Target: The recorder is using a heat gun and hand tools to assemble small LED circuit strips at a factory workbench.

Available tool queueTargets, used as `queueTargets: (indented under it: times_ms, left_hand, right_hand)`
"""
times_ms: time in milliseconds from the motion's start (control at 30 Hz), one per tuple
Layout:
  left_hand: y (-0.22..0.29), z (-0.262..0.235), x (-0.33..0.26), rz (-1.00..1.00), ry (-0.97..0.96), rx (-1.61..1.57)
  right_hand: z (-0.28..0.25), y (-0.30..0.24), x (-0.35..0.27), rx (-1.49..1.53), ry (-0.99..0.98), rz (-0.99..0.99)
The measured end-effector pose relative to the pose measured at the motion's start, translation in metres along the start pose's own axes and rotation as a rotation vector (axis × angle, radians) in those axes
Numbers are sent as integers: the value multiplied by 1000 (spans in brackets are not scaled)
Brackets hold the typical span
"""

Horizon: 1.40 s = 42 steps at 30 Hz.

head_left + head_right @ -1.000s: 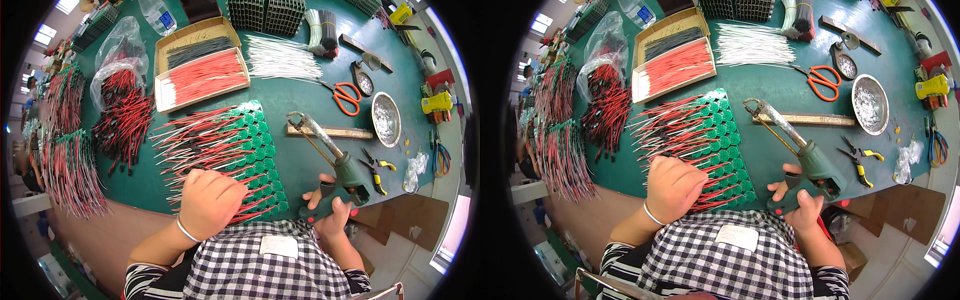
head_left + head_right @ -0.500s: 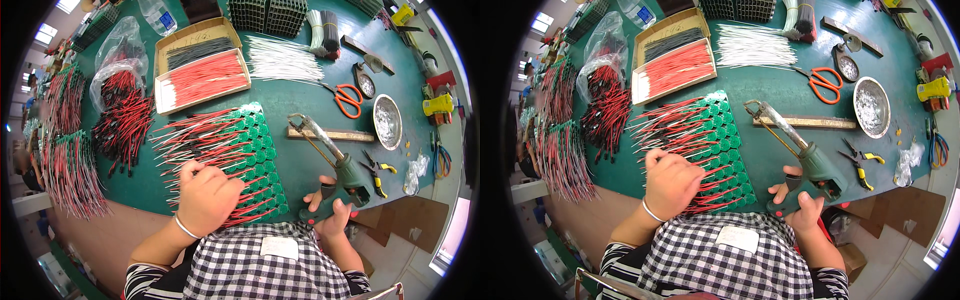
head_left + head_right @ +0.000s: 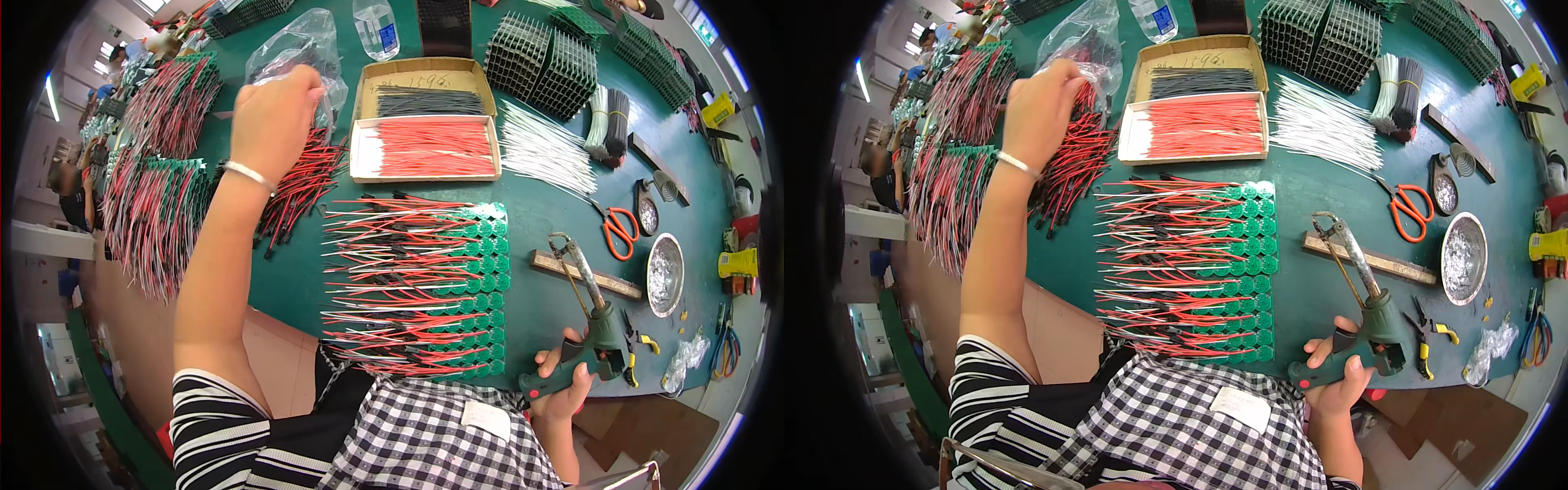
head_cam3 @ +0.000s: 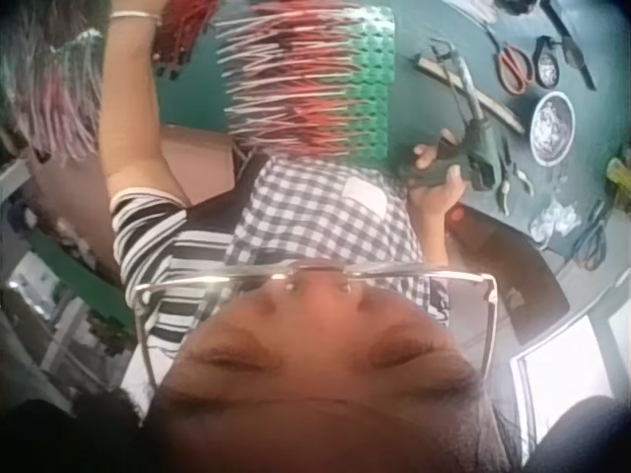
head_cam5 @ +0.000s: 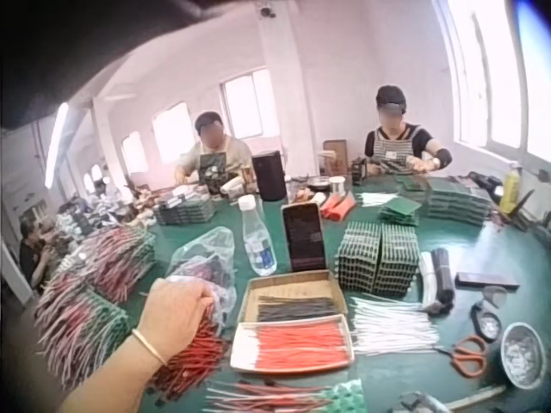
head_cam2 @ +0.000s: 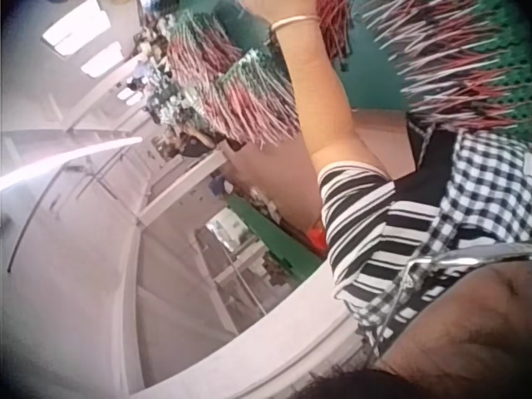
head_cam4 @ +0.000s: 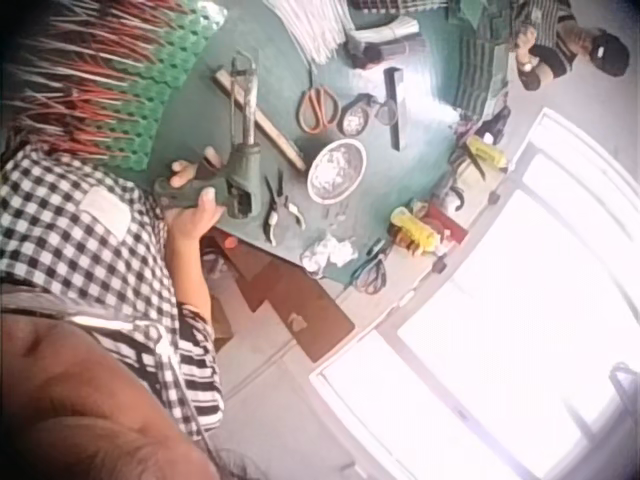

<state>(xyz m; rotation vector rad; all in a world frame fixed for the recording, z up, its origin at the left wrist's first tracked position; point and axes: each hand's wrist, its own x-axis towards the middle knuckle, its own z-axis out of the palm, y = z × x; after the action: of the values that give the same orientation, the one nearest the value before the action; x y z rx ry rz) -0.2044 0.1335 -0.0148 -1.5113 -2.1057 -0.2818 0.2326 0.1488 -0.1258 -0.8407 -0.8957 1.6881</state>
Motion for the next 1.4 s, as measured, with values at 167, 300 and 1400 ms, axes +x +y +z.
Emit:
queueTargets:
  times_ms: [167, 300, 1400]
  left_hand:
    - [71, 37, 29, 151, -99, -345]
    - [107, 77, 32, 168, -193, -356]
    - [-28, 55, -56, -86, -355, -148]
  right_hand:
    - [1, -2, 3, -15, -23, -19]
    - [2, 0, 4, -3, -55, -22]
    - [0, 5, 0, 93, 49, -63]
